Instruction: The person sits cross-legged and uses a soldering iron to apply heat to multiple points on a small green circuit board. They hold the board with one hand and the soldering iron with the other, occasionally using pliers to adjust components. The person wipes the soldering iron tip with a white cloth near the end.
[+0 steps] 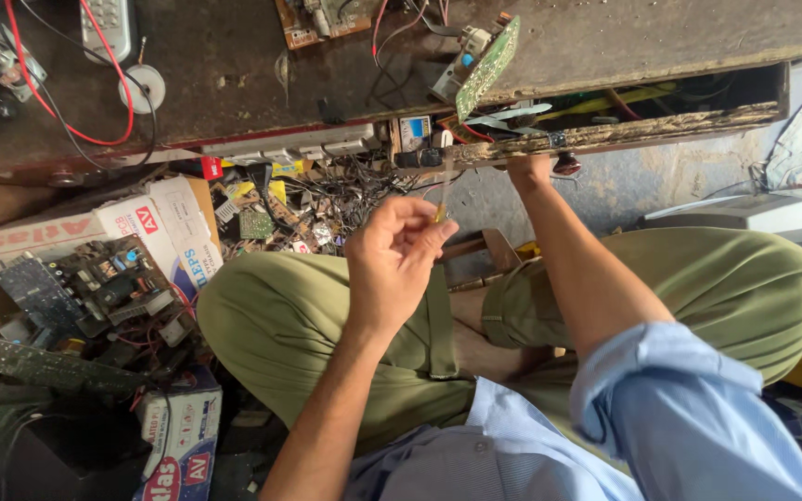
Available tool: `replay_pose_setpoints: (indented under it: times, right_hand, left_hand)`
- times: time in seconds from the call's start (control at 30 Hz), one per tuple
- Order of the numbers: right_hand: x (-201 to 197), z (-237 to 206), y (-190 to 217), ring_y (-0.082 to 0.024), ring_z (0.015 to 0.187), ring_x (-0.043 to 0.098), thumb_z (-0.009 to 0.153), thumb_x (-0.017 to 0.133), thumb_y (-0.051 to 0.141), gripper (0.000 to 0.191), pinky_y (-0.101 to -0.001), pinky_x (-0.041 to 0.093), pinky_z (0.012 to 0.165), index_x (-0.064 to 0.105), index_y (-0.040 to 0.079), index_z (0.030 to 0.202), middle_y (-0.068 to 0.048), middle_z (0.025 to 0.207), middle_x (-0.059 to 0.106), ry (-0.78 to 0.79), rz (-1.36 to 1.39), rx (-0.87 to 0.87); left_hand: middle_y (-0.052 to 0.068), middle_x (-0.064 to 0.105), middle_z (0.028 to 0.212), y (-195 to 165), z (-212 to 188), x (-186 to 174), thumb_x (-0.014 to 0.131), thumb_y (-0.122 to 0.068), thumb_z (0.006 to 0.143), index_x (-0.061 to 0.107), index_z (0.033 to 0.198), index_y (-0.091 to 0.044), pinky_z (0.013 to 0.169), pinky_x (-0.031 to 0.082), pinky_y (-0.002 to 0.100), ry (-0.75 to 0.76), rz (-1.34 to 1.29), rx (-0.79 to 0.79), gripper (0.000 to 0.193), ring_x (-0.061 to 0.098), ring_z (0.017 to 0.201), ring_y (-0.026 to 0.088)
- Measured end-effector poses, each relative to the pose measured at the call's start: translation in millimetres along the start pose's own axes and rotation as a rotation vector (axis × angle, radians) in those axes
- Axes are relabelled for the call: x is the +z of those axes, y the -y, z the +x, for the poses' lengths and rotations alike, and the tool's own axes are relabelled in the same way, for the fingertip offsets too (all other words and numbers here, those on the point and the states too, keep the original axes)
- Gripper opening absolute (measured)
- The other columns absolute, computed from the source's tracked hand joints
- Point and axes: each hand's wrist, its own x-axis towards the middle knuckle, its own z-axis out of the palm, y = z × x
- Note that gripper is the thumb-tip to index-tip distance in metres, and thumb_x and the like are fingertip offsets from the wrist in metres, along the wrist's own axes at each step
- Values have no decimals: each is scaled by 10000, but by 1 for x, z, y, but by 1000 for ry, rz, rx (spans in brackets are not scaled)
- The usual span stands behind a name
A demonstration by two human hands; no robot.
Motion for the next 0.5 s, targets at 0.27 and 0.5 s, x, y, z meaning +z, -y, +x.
replay_pose_setpoints:
  times: [0.27, 0.5]
  right_hand:
    - [-89, -126, 76, -135, 782, 562, 1059, 552, 291, 272, -291, 456, 678, 651, 53, 1145, -13, 912, 609, 62, 1329, 683]
    - [-149, -129, 127, -95, 950, 602, 1106, 508, 268, 272, -247, 497, 842, 627, 38, 1189, -20, 1027, 655, 159, 1337, 188]
  left_hand:
    - [5, 715, 824, 3, 23, 32, 720, -81, 979, 721, 1031, 10, 598, 532, 217, 27, -85, -110, 105, 630, 681, 38]
    - [25, 752, 893, 15, 14, 56, 704, -72, 969, 735, 1069, 25, 666, 556, 225, 243, -186, -158, 142, 651, 742, 46]
